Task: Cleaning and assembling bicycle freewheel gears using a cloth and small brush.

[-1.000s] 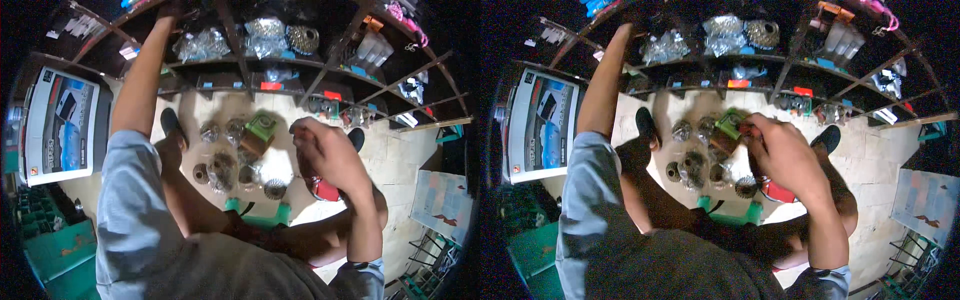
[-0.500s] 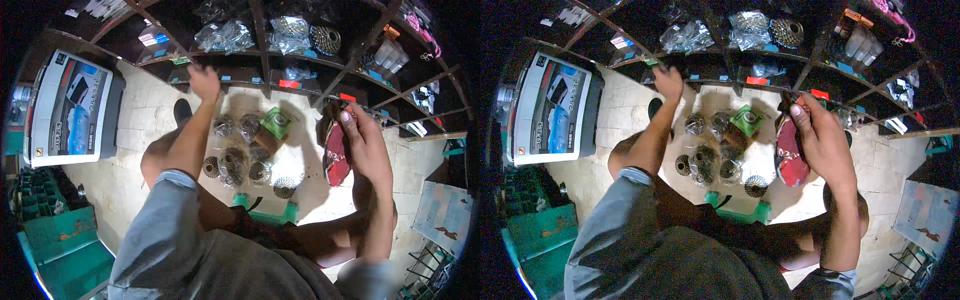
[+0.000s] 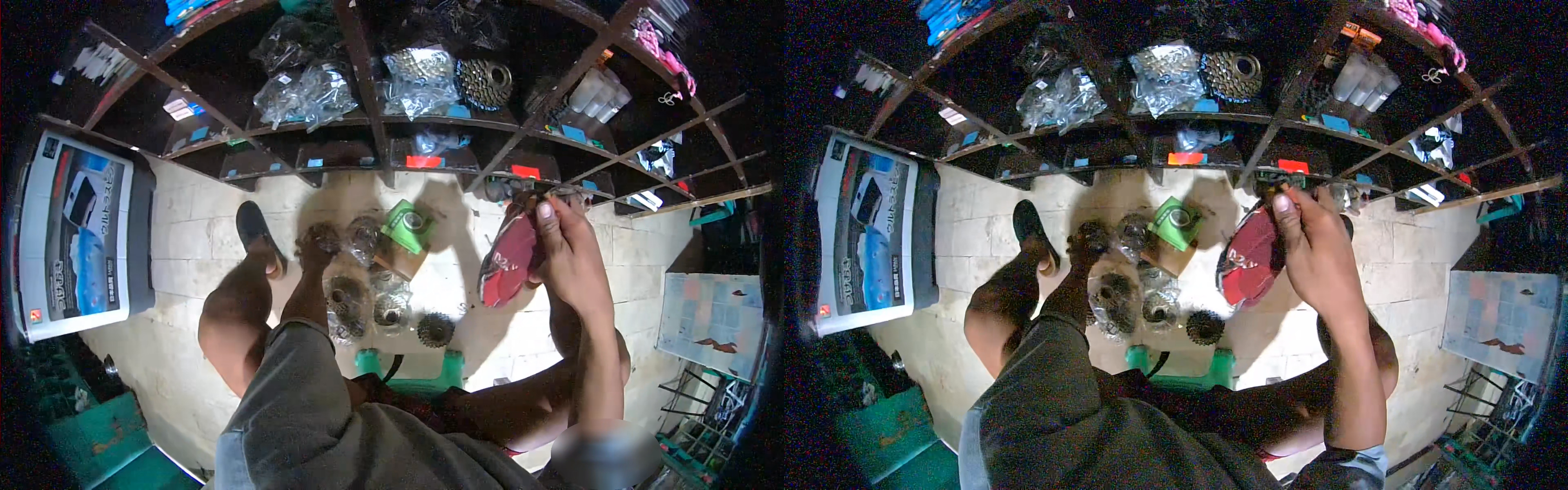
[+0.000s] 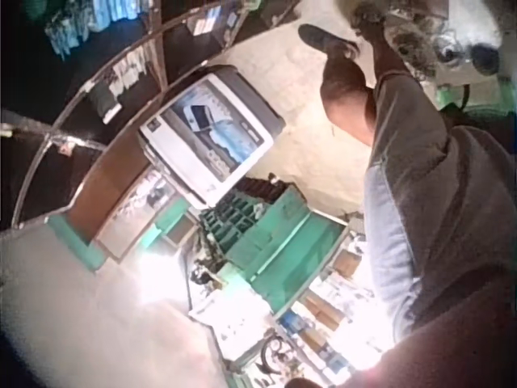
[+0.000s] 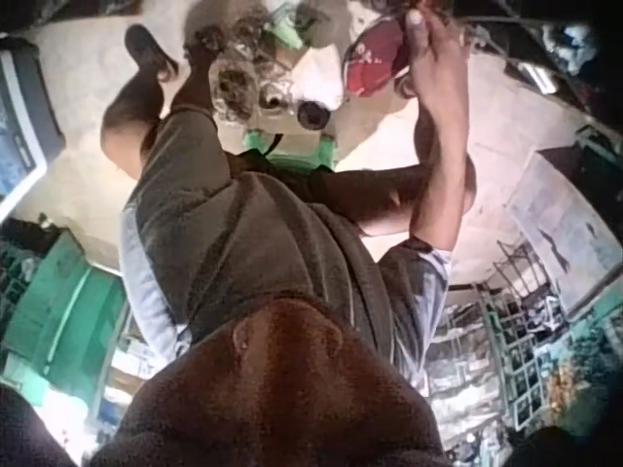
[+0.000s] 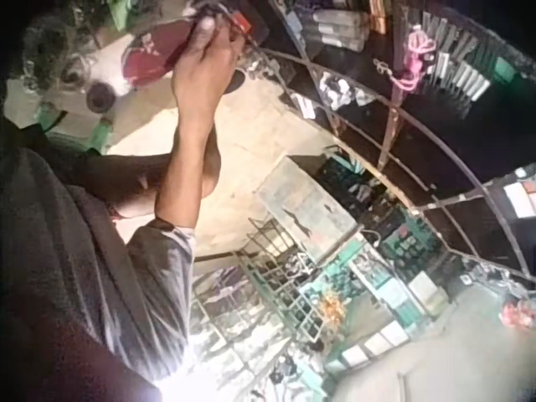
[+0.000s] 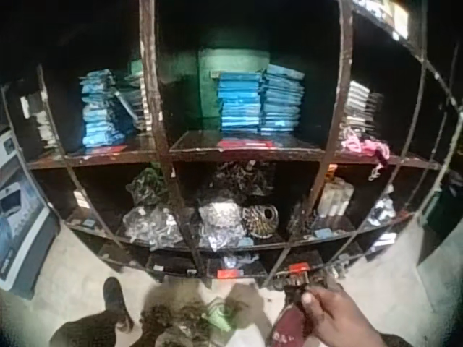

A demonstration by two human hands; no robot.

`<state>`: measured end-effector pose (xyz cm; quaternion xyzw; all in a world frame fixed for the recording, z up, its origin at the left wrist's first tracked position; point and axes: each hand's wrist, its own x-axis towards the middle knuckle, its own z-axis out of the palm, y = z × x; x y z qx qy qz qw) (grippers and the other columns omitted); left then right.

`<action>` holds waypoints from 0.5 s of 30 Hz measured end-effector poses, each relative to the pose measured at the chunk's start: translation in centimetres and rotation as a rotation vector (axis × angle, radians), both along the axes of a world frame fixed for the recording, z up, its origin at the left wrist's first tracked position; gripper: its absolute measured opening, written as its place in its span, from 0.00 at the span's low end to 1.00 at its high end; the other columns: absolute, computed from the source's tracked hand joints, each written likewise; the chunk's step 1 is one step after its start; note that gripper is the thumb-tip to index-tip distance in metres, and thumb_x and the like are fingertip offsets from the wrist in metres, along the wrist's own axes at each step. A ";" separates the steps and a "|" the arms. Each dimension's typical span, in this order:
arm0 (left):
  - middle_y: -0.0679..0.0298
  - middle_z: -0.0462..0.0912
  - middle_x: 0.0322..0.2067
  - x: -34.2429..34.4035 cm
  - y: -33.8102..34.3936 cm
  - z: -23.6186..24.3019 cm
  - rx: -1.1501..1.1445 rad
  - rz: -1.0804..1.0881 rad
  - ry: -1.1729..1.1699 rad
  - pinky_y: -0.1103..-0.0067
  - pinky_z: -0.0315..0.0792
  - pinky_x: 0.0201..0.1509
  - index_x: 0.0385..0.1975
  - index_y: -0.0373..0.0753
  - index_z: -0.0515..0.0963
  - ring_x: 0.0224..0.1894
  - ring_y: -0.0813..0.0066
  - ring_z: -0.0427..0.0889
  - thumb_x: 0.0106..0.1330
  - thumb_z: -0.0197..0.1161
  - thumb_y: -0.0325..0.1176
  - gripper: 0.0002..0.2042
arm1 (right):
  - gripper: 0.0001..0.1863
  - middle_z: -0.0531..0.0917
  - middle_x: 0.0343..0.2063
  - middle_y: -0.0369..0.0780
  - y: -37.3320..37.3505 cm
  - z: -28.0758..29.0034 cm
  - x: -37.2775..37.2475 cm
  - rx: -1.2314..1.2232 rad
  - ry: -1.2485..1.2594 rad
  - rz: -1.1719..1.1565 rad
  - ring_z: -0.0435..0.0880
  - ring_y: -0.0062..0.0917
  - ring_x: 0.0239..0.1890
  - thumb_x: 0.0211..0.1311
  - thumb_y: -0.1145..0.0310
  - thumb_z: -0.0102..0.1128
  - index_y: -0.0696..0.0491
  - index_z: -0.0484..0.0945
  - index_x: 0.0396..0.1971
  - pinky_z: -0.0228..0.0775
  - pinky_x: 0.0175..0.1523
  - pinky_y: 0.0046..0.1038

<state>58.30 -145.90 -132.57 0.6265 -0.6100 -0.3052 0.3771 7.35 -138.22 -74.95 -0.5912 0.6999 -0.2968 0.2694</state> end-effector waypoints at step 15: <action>0.46 0.83 0.48 -0.6 -0.1 3.8 0.366 0.011 -0.715 0.51 0.77 0.53 0.53 0.49 0.76 0.51 0.36 0.82 0.57 0.70 0.61 0.30 | 0.26 0.83 0.44 0.56 -0.2 0.7 0.6 -0.025 -0.067 0.033 0.82 0.52 0.49 0.80 0.52 0.49 0.64 0.79 0.50 0.72 0.55 0.40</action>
